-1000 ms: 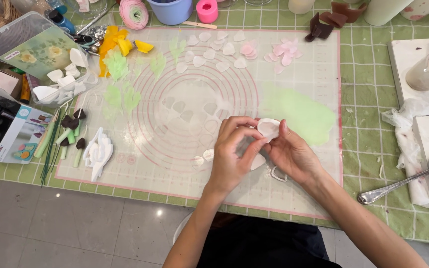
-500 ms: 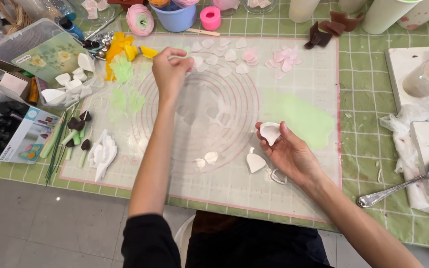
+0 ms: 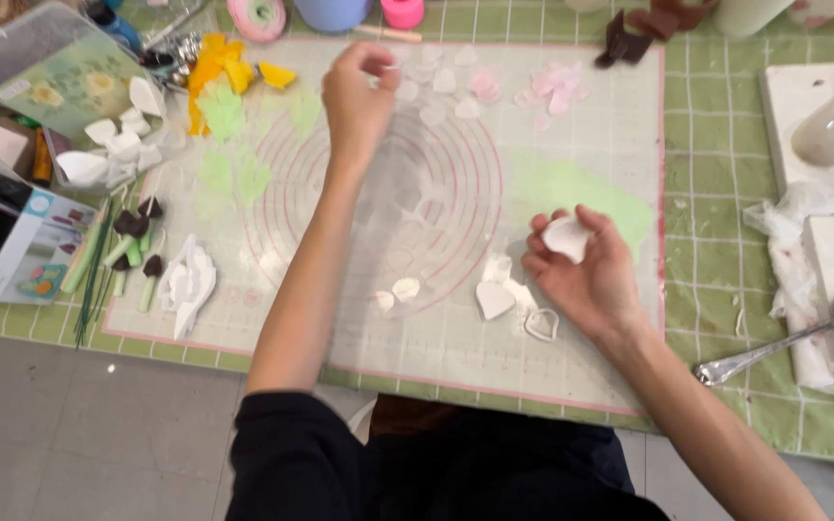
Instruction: The recorder is shaping and molding wax pieces to create flower petals for decorative candles.
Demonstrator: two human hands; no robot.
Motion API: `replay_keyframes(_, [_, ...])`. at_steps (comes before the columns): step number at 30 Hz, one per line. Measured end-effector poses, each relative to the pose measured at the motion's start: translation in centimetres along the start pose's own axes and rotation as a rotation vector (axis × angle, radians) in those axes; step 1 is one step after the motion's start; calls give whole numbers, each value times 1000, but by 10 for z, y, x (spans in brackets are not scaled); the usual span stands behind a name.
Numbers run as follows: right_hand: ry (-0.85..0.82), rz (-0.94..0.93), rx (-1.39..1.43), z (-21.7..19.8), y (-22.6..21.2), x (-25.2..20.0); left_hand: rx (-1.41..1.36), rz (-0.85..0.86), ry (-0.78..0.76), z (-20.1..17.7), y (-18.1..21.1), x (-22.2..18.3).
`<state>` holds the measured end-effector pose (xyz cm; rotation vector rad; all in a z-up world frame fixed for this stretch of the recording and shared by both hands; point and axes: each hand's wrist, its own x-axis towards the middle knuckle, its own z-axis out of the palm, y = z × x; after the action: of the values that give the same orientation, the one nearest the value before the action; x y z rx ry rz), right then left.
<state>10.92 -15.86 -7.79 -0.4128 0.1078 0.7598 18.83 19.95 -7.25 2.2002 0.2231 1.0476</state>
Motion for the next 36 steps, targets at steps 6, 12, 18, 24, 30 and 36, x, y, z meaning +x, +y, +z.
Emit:
replay_keyframes(6, [206, -127, -66, 52, -13, -6, -193, 237, -820, -81, 171, -127])
replay_keyframes(12, [66, -221, -156, 36, -23, -3, 56, 415, -788, -73, 214, -181])
replay_keyframes(18, [72, -181, -253, 58, -32, -13, 83, 429, -846, -63, 212, -187])
replay_keyframes(24, [65, -107, -785, 73, -36, 4, -128, 111, -527, -103, 118, -111])
replay_keyframes(30, [-319, -375, -1604, 93, 0, 51, 35, -158, -529, -134, 69, -75])
replay_keyframes(36, [-302, -424, -1879, 117, 34, 88, 70, -70, -549, -119, 55, -80])
